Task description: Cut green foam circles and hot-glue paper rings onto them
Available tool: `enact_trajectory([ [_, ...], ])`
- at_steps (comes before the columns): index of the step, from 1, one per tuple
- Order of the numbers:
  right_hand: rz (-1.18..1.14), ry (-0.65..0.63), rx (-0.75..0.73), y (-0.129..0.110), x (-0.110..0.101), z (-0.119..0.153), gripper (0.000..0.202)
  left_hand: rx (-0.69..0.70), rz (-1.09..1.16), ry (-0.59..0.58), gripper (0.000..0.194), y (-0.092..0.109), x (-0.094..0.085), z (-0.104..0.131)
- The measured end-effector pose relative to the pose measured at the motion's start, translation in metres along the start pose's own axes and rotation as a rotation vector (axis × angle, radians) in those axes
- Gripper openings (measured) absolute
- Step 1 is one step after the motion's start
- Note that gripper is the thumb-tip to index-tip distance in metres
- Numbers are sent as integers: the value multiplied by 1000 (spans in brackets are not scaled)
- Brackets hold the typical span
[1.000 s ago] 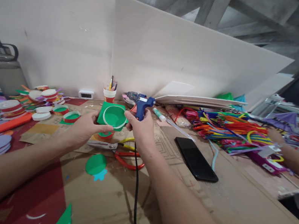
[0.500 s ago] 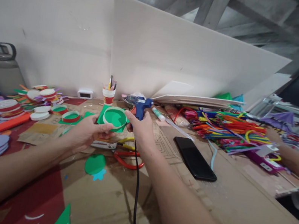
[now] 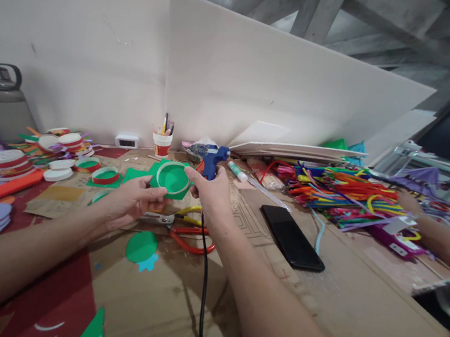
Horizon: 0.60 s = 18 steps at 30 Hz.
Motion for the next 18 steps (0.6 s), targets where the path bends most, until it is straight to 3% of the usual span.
enact_trajectory([
  [5, 22, 8, -21, -4, 1, 4, 40, 80, 31, 158, 26, 4, -13, -6],
  [18, 92, -21, -1, 2, 1, 3, 39, 71, 138, 155, 18, 7, -17, -10],
])
Point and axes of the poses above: each hand's wrist, its own z-axis away from the middle knuckle, its own x-axis out of the palm, y = z × x, the point moved 5 cm from there along -z, towards the middle knuckle, and after that the axes turned 4 degrees about y, right-handed, at the moved point
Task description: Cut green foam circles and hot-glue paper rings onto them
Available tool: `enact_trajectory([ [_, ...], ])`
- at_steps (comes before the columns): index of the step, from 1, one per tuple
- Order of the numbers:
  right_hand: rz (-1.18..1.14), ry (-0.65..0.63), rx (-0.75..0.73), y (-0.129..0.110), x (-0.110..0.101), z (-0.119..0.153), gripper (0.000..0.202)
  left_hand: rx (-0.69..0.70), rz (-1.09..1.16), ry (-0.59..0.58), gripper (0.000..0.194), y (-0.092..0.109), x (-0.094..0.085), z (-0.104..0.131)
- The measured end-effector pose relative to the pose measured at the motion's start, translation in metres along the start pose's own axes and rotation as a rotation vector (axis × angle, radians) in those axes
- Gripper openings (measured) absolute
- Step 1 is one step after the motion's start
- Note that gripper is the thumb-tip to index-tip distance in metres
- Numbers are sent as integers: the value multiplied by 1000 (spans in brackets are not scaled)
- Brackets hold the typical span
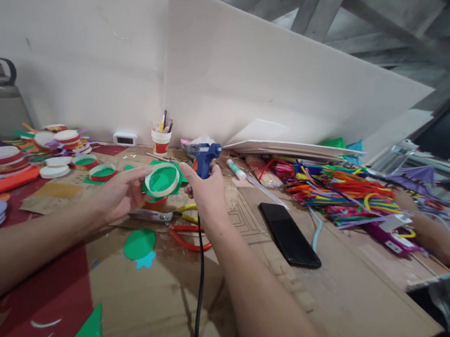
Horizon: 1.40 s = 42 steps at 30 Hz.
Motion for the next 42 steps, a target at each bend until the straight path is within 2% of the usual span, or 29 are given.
enact_trajectory([
  [9, 86, -16, 58, -1, 5, 8, 39, 17, 47, 76, 9, 0, -6, -5],
  [14, 125, -63, 71, 1, 11, 14, 37, 19, 44, 106, 13, 1, -11, -6],
  [19, 136, -93, 91, 2, 14, 19, 33, 5, 24, 96, 18, 3, -8, -4],
  [25, 90, -94, 140, 11, 15, 16, 32, 2, 89, 135, 11, 2, -6, -5],
  [31, 79, -99, 153, 14, 15, 14, 33, -30, 94, 173, 13, -1, -5, -4],
  [37, 63, -82, 107, 11, 13, 12, 36, -60, 100, 232, 12, -1, -2, 2],
  [42, 50, -97, 79, 10, 12, 13, 37, -30, 112, 227, 11, 1, 2, 5],
])
Point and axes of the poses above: each hand's wrist, its own z-axis away from the middle knuckle, its own x-axis out of the palm, y = z × x, the point moved 5 cm from there along -z, towards the middle knuckle, and after that the axes turned 4 degrees about y, right-handed, at the moved point
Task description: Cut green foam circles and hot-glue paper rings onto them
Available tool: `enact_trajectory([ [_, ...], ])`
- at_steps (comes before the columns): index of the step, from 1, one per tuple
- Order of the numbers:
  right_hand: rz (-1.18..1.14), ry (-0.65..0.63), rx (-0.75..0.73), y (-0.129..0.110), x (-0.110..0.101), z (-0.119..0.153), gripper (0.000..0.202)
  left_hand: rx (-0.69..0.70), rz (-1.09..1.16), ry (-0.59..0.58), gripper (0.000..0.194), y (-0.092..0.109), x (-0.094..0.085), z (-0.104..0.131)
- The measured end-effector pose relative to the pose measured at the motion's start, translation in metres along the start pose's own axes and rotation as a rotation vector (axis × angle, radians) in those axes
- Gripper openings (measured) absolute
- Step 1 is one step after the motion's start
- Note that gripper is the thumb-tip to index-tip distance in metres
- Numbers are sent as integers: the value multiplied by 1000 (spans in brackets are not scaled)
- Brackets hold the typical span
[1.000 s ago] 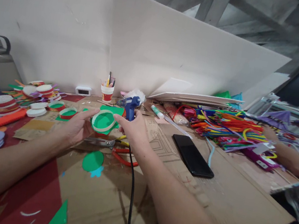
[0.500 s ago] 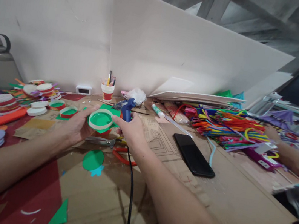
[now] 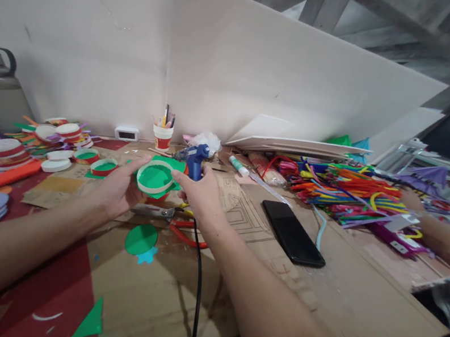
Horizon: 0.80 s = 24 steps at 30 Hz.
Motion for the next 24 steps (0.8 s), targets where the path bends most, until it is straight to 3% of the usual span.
enact_trajectory([
  [24, 6, 39, 13, -5, -1, 4, 39, 9, 2, -16, 13, -3, -1, -2],
])
Point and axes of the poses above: each hand's wrist, its own z-axis away from the middle knuckle, its own x-axis out of the palm, y = z × x, the point moved 5 cm from there along -z, towards the middle knuckle, and after that the axes turned 4 degrees about y, right-handed, at the moved point
